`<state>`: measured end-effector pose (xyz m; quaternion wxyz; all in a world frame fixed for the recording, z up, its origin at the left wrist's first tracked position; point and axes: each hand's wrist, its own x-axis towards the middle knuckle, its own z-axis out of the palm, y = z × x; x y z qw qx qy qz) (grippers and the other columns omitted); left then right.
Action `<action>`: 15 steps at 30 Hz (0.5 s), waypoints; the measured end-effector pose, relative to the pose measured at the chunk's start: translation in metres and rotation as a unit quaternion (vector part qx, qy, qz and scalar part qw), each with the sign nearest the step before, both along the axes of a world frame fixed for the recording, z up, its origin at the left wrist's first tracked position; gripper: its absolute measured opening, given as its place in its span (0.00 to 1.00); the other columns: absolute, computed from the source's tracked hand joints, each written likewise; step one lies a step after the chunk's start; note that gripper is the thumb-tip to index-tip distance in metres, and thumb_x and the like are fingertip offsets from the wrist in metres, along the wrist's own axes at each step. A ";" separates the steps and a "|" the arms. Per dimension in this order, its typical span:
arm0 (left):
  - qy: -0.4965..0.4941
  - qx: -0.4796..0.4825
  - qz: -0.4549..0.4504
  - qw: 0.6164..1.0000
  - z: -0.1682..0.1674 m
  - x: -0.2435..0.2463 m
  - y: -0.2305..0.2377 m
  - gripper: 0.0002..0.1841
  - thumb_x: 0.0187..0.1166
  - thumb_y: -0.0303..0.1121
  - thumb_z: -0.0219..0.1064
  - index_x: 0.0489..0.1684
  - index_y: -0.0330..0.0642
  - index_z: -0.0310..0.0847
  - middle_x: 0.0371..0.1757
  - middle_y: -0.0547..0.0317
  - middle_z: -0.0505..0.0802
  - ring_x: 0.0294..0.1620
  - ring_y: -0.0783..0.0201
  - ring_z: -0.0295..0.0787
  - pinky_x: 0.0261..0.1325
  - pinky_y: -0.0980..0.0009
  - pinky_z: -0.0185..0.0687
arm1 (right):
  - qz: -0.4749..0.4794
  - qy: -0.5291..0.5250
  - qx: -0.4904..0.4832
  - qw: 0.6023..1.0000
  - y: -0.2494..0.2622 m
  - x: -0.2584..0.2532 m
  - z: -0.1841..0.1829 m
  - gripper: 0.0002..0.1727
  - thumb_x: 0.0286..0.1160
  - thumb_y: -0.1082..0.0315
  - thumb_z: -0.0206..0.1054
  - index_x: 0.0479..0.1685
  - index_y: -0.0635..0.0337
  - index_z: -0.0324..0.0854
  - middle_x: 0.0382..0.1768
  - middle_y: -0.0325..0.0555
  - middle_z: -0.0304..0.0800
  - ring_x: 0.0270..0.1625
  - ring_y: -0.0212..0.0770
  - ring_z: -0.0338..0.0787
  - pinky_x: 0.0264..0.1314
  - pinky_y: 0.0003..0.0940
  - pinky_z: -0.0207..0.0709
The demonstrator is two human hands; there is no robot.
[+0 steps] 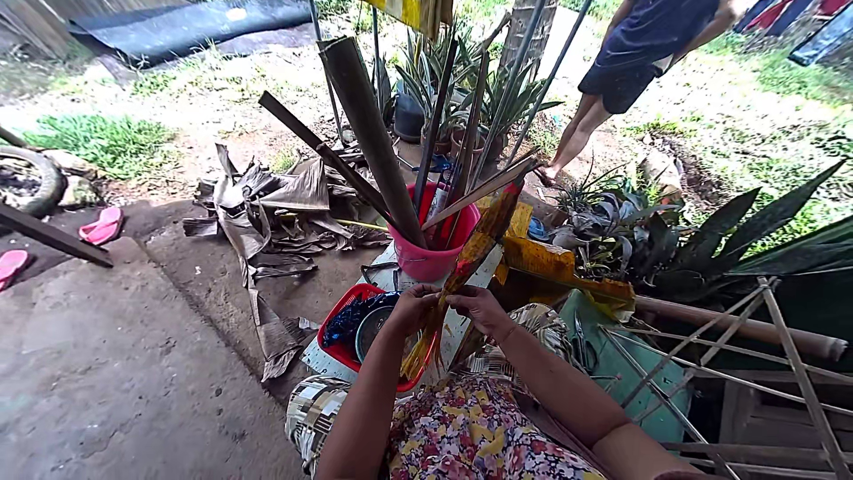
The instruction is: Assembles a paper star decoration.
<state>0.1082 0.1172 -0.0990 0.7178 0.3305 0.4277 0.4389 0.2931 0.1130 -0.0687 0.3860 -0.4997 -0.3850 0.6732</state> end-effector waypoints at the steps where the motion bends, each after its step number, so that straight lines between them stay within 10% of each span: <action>1: 0.008 0.014 0.002 1.000 -0.001 0.001 0.000 0.06 0.81 0.19 0.64 0.51 0.32 0.79 0.42 0.52 0.92 0.37 0.63 0.92 0.48 0.65 0.90 | -0.002 0.002 0.002 1.000 0.001 0.000 0.000 0.08 0.71 0.77 0.75 0.45 0.70 0.86 0.35 0.46 0.91 0.32 0.32 0.86 0.38 0.26 0.81; 8: 0.171 0.171 0.056 0.969 -0.009 0.018 -0.009 0.06 0.77 0.22 0.68 0.47 0.32 0.84 0.49 0.51 0.92 0.39 0.66 0.91 0.48 0.69 0.90 | -0.036 -0.013 0.016 0.999 -0.002 -0.001 -0.005 0.08 0.71 0.78 0.74 0.46 0.71 0.86 0.36 0.47 0.91 0.33 0.33 0.85 0.38 0.26 0.81; 15: 0.325 0.388 0.146 0.850 -0.025 0.035 -0.034 0.12 0.81 0.27 0.65 0.56 0.32 0.89 0.50 0.51 0.96 0.50 0.67 0.95 0.61 0.69 0.89 | -0.080 -0.029 0.025 0.996 -0.001 -0.005 -0.008 0.08 0.69 0.77 0.76 0.43 0.71 0.86 0.33 0.48 0.90 0.31 0.33 0.85 0.37 0.26 0.81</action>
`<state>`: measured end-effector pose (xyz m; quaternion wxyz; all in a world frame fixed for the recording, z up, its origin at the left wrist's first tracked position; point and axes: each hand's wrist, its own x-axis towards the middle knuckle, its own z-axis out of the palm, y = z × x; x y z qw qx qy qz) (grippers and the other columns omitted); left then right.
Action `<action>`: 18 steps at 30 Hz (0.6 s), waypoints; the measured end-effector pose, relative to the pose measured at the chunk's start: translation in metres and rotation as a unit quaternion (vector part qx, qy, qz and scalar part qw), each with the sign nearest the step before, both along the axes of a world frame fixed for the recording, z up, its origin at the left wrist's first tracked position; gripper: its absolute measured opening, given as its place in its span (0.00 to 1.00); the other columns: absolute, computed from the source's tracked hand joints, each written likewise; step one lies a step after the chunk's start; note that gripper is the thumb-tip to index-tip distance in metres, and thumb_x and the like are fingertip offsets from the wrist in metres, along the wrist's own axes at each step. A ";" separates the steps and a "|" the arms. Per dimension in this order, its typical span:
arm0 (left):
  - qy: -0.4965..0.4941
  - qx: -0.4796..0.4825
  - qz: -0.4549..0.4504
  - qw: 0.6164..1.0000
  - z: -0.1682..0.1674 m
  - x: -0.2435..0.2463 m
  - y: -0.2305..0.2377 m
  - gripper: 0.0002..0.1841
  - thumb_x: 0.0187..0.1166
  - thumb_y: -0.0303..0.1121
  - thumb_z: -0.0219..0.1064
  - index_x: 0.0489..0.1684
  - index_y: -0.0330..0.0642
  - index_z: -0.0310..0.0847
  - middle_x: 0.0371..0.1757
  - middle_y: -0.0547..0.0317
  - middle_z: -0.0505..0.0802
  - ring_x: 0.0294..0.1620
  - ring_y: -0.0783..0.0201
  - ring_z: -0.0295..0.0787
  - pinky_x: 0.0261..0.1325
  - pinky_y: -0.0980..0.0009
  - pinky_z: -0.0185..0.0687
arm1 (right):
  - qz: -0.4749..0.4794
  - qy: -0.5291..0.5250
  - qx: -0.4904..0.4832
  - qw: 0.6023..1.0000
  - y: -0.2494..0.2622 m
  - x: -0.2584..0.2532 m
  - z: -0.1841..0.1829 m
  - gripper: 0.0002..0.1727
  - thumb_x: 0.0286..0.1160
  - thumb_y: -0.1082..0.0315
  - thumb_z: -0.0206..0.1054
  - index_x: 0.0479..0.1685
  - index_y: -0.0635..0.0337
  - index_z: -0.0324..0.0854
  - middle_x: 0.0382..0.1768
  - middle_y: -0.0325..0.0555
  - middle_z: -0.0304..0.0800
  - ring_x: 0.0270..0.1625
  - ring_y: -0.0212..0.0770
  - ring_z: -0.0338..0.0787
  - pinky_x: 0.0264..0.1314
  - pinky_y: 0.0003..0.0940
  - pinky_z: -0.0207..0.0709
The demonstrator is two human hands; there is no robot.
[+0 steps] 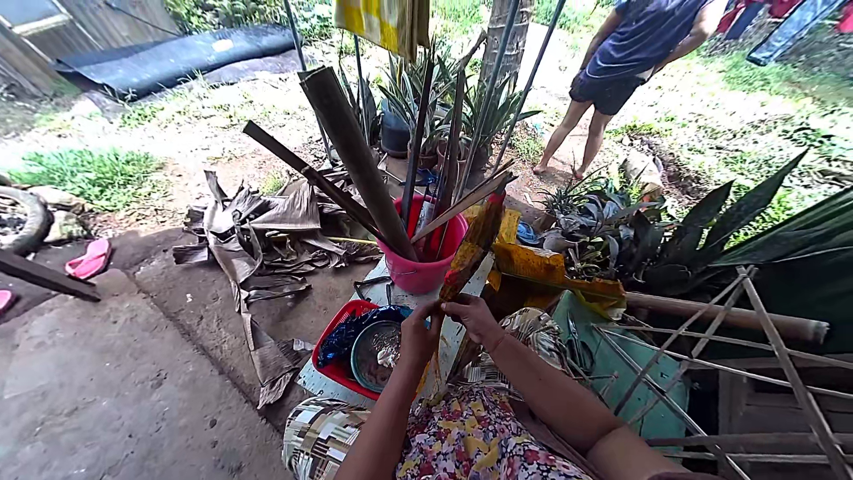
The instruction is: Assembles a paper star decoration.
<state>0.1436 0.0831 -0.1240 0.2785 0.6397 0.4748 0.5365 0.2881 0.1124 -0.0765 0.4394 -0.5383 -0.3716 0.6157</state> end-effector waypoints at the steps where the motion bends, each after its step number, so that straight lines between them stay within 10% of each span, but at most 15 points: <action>1: 0.022 0.017 0.012 1.000 0.000 0.005 -0.004 0.14 0.80 0.27 0.66 0.59 0.30 0.88 0.53 0.48 0.96 0.54 0.63 0.95 0.64 0.67 0.89 | -0.004 -0.001 0.000 1.000 0.000 -0.001 0.000 0.08 0.69 0.77 0.76 0.43 0.71 0.87 0.33 0.48 0.91 0.31 0.34 0.85 0.37 0.27 0.81; 5: 0.079 0.006 0.047 0.996 0.006 0.022 -0.014 0.25 0.76 0.27 0.71 0.70 0.21 0.78 0.62 0.34 0.90 0.62 0.48 0.92 0.69 0.59 0.86 | -0.005 0.006 -0.004 1.000 -0.003 -0.004 0.004 0.10 0.69 0.78 0.76 0.47 0.73 0.85 0.37 0.51 0.92 0.35 0.37 0.90 0.43 0.31 0.87; 18: 0.116 0.012 0.122 0.986 0.001 0.029 -0.006 0.18 0.76 0.23 0.68 0.63 0.25 0.85 0.54 0.36 0.94 0.52 0.45 0.95 0.60 0.49 0.88 | 0.014 -0.055 0.009 0.998 -0.016 -0.003 -0.002 0.13 0.69 0.68 0.80 0.49 0.66 0.90 0.47 0.47 0.95 0.50 0.34 0.91 0.57 0.33 0.83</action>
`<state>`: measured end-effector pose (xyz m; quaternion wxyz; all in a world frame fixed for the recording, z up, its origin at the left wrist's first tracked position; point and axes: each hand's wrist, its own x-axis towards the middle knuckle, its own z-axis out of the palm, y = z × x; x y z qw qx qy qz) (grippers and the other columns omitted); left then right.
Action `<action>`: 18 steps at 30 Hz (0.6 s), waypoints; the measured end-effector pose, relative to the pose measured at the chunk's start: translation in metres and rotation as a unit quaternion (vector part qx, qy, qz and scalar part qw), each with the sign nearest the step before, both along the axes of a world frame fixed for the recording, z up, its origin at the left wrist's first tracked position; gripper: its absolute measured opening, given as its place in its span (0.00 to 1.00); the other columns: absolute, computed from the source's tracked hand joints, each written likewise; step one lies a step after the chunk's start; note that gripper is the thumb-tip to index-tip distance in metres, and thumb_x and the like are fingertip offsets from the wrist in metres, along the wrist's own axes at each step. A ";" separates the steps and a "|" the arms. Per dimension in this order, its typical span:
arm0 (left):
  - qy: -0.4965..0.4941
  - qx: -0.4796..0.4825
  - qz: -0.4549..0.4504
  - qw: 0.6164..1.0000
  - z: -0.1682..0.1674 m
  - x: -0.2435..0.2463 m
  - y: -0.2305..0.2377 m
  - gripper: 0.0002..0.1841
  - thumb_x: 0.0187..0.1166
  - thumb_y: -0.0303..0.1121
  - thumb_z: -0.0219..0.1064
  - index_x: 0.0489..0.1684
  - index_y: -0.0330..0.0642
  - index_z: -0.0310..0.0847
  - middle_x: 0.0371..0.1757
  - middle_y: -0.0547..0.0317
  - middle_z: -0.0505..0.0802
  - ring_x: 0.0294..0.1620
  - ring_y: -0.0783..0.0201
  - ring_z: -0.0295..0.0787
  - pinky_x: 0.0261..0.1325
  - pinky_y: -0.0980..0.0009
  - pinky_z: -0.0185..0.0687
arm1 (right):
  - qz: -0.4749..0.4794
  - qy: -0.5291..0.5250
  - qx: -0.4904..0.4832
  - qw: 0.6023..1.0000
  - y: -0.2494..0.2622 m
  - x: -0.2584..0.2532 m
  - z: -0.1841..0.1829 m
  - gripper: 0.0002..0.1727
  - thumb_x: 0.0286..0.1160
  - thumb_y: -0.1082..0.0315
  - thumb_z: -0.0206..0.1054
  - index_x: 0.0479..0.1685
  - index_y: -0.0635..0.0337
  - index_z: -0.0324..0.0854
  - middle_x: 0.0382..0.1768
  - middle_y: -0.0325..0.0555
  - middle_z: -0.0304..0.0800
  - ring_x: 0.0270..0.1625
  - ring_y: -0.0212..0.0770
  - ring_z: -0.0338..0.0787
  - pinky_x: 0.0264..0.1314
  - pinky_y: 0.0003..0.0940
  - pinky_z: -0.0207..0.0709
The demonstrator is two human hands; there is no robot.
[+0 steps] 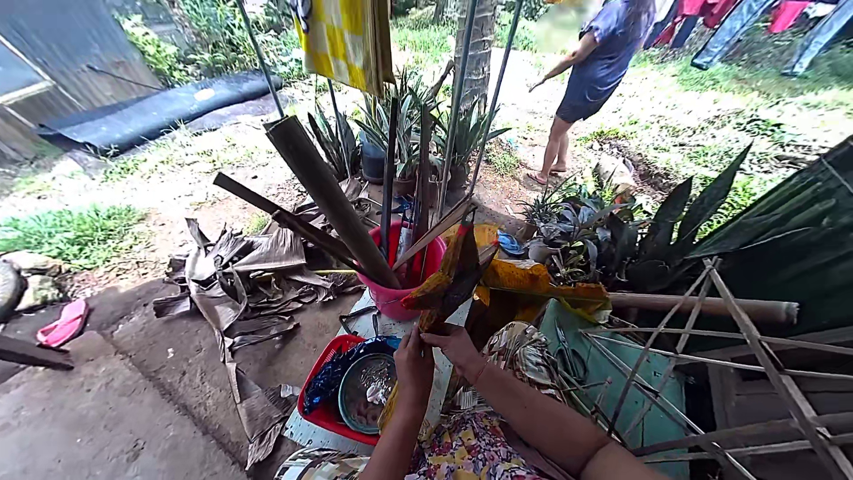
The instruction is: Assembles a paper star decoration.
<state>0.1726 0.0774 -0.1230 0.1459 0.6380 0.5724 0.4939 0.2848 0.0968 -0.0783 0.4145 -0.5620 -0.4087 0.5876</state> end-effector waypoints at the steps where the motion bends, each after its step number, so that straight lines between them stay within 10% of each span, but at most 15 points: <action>1: 0.004 0.002 0.003 1.000 0.000 0.000 0.000 0.18 0.76 0.22 0.68 0.63 0.25 0.85 0.53 0.35 0.93 0.51 0.43 0.95 0.60 0.48 0.88 | -0.001 0.006 -0.003 1.000 -0.001 0.000 0.000 0.14 0.71 0.67 0.79 0.50 0.66 0.90 0.47 0.48 0.95 0.51 0.35 0.91 0.58 0.35 0.83; 7: 0.011 0.002 0.008 1.000 0.004 -0.002 0.002 0.17 0.78 0.22 0.67 0.63 0.23 0.85 0.55 0.31 0.92 0.55 0.39 0.93 0.64 0.46 0.85 | -0.035 0.099 -0.084 0.991 -0.007 -0.004 0.000 0.16 0.87 0.63 0.63 0.60 0.66 0.85 0.51 0.51 0.92 0.50 0.38 0.90 0.54 0.36 0.81; 18: 0.030 -0.038 0.011 0.999 0.010 0.001 -0.003 0.18 0.80 0.23 0.65 0.66 0.23 0.82 0.55 0.30 0.90 0.56 0.39 0.91 0.65 0.46 0.83 | -0.001 0.076 -0.028 0.997 -0.010 -0.004 -0.009 0.14 0.79 0.64 0.73 0.52 0.66 0.89 0.48 0.49 0.93 0.50 0.38 0.89 0.58 0.38 0.81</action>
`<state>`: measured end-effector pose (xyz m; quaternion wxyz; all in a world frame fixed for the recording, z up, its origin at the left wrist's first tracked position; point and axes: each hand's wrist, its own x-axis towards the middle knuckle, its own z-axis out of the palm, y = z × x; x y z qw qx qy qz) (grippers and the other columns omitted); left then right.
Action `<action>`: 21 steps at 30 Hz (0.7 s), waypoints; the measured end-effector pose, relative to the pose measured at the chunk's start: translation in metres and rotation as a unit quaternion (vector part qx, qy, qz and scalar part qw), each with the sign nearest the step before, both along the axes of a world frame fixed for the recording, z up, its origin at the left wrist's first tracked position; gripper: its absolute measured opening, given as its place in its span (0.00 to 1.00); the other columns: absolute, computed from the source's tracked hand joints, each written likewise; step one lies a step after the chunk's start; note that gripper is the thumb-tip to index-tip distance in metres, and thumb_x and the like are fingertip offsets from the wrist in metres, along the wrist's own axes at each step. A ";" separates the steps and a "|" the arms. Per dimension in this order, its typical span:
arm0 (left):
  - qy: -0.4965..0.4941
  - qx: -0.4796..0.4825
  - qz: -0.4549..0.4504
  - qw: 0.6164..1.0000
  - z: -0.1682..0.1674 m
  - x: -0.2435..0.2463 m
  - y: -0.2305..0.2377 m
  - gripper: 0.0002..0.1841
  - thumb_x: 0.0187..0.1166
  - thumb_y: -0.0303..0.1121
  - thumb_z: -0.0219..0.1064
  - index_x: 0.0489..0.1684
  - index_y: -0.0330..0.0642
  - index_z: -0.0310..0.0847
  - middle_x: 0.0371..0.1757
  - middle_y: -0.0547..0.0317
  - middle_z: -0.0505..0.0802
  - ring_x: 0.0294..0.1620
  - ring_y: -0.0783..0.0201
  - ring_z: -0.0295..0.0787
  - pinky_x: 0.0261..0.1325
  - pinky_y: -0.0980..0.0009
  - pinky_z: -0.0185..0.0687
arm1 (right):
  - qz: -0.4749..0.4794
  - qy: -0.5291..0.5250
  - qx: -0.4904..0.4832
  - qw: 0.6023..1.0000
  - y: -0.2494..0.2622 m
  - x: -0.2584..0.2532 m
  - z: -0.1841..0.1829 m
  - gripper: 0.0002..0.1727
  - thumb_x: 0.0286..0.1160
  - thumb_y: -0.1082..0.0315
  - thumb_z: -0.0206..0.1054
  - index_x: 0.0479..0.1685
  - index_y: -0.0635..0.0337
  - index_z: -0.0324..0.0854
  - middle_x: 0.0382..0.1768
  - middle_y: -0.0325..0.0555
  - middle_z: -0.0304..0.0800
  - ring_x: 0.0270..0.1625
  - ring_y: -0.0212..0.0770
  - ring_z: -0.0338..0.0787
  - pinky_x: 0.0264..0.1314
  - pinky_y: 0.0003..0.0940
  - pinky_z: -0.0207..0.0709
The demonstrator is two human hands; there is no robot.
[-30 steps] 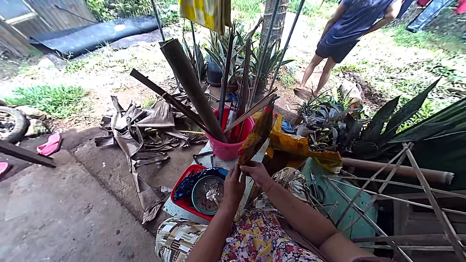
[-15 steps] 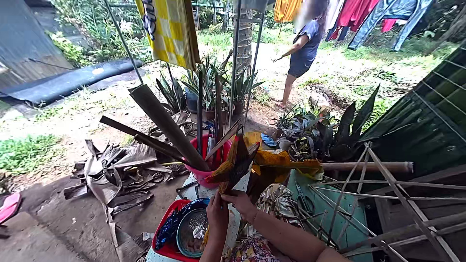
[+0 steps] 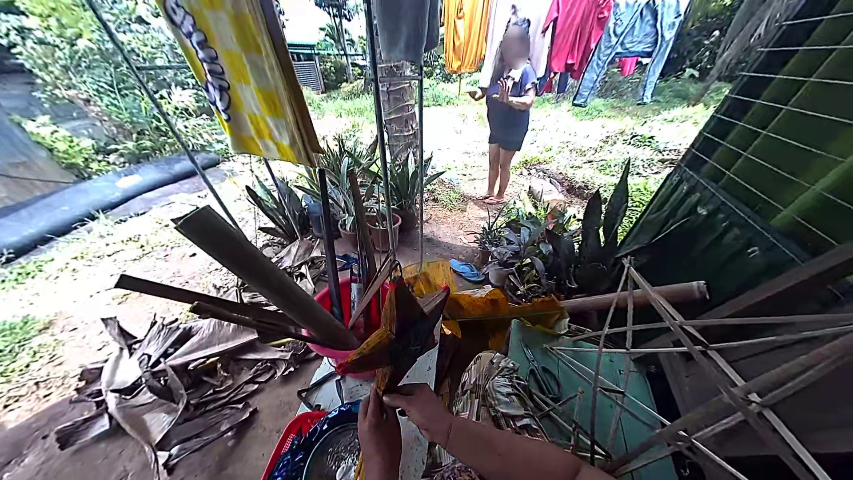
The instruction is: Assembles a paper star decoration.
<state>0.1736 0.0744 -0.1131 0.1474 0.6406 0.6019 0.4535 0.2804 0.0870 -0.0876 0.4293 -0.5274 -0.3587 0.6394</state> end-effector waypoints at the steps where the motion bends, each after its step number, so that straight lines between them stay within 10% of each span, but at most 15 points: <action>1: -0.001 -0.002 0.001 1.000 0.002 0.001 -0.001 0.18 0.80 0.22 0.65 0.66 0.22 0.81 0.55 0.30 0.90 0.56 0.38 0.90 0.65 0.45 0.83 | -0.001 -0.008 0.011 1.000 0.000 0.000 -0.001 0.13 0.77 0.63 0.75 0.49 0.65 0.90 0.46 0.48 0.93 0.49 0.37 0.89 0.57 0.37 0.82; 14: -0.137 -0.092 -0.063 0.984 0.006 -0.017 -0.006 0.20 0.89 0.32 0.51 0.64 0.28 0.86 0.61 0.37 0.89 0.64 0.49 0.86 0.73 0.51 0.75 | 0.033 -0.102 0.060 0.992 0.004 0.007 0.001 0.15 0.76 0.58 0.75 0.46 0.64 0.92 0.41 0.47 0.94 0.44 0.35 0.89 0.56 0.37 0.81; 21: -0.321 -0.212 -0.071 0.920 0.017 -0.036 0.007 0.10 0.85 0.26 0.64 0.49 0.32 0.91 0.42 0.54 0.97 0.41 0.71 0.92 0.52 0.71 0.87 | 0.070 -0.059 0.060 0.994 0.009 0.015 -0.001 0.15 0.76 0.61 0.75 0.48 0.66 0.91 0.43 0.46 0.94 0.45 0.32 0.89 0.56 0.33 0.82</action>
